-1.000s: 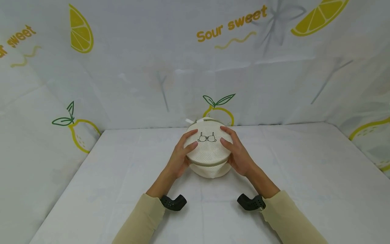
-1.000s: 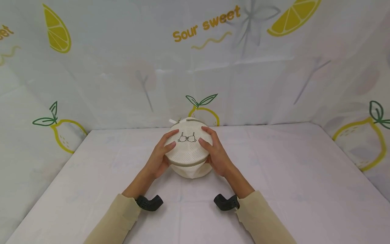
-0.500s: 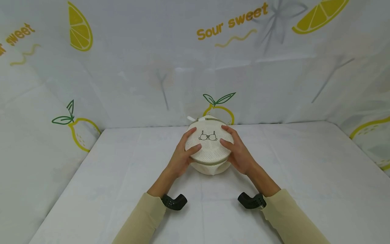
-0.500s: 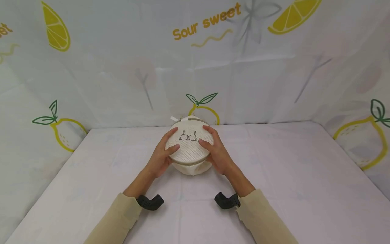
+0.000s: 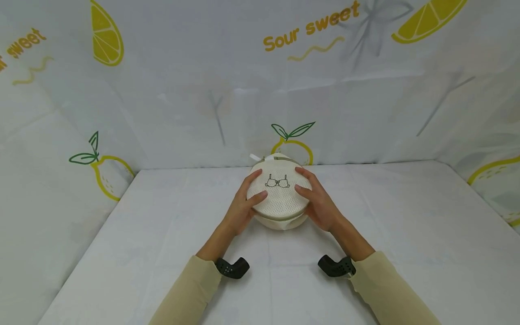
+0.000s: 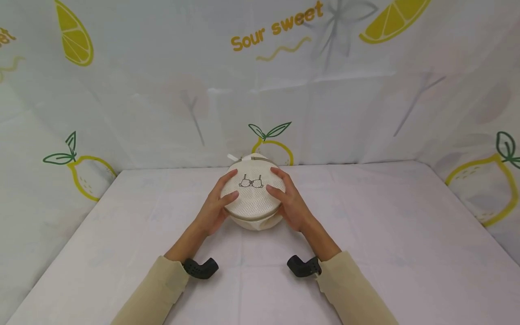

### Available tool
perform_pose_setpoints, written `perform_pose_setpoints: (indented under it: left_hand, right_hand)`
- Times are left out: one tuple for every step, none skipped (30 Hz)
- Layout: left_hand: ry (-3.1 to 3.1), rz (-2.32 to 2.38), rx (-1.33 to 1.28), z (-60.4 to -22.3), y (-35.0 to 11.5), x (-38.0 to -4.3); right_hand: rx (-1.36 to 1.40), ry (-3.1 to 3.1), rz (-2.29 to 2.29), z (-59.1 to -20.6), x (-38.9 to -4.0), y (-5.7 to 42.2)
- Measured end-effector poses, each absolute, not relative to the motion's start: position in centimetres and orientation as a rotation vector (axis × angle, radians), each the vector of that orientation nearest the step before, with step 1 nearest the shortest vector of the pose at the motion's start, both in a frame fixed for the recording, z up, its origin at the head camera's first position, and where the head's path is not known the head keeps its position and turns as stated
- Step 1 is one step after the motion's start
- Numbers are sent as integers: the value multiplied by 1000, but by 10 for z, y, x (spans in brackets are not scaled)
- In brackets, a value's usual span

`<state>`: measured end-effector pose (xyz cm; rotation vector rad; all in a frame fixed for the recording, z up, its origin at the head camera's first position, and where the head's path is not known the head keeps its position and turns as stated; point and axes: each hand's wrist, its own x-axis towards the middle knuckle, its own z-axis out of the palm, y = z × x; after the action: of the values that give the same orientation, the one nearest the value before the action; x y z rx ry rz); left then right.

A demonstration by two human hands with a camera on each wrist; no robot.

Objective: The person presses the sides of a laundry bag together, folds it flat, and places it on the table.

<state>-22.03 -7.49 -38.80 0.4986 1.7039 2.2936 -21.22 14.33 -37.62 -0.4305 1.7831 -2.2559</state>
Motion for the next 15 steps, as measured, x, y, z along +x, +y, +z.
perform_pose_setpoints:
  left_hand:
    - [1714, 2295, 499, -388, -75, -221]
    - [1723, 2295, 495, -389, -75, -221]
    - [1731, 2296, 494, -389, -76, -221]
    - [1736, 2296, 492, -389, -76, -222]
    - [1746, 2290, 489, -390, -76, -222]
    - [1752, 2285, 488, -390, -77, -222]
    - [1766, 2274, 486, -390, -77, -222]
    - [1786, 2259, 490, -390, -78, -223]
    - [1809, 2239, 495, -390, -78, -223]
    - [1837, 2216, 499, -391, -79, -223]
    - [1869, 2189, 506, -391, -80, -223]
    - [1904, 2161, 518, -391, -80, -223]
    - [1939, 2135, 527, -392, -81, -224]
    - [1969, 2112, 538, -392, -82, -224]
    - [1988, 2093, 544, -393, -83, -225]
  right_hand:
    - [-429, 1788, -2250, -376, -212, 143]
    - [-431, 1800, -2241, -376, -213, 143]
    - [-430, 1804, -2234, -376, -213, 143]
    - [-428, 1811, -2225, -376, -213, 143]
    - [-428, 1814, -2218, -376, -213, 144]
    - [-427, 1819, -2208, -376, -213, 144]
    - [-427, 1832, -2193, -376, -214, 144]
    - [-425, 1849, -2177, -376, -214, 145]
    - [-421, 1860, -2163, -376, -214, 145]
    - [-419, 1880, -2145, -377, -214, 146]
    - [-421, 1894, -2130, -377, -214, 146]
    - [-424, 1906, -2115, -377, -215, 147]
    - [-426, 1918, -2100, -377, -215, 148]
    - [-428, 1920, -2090, -377, -215, 149]
    - [-429, 1916, -2082, -377, -216, 150]
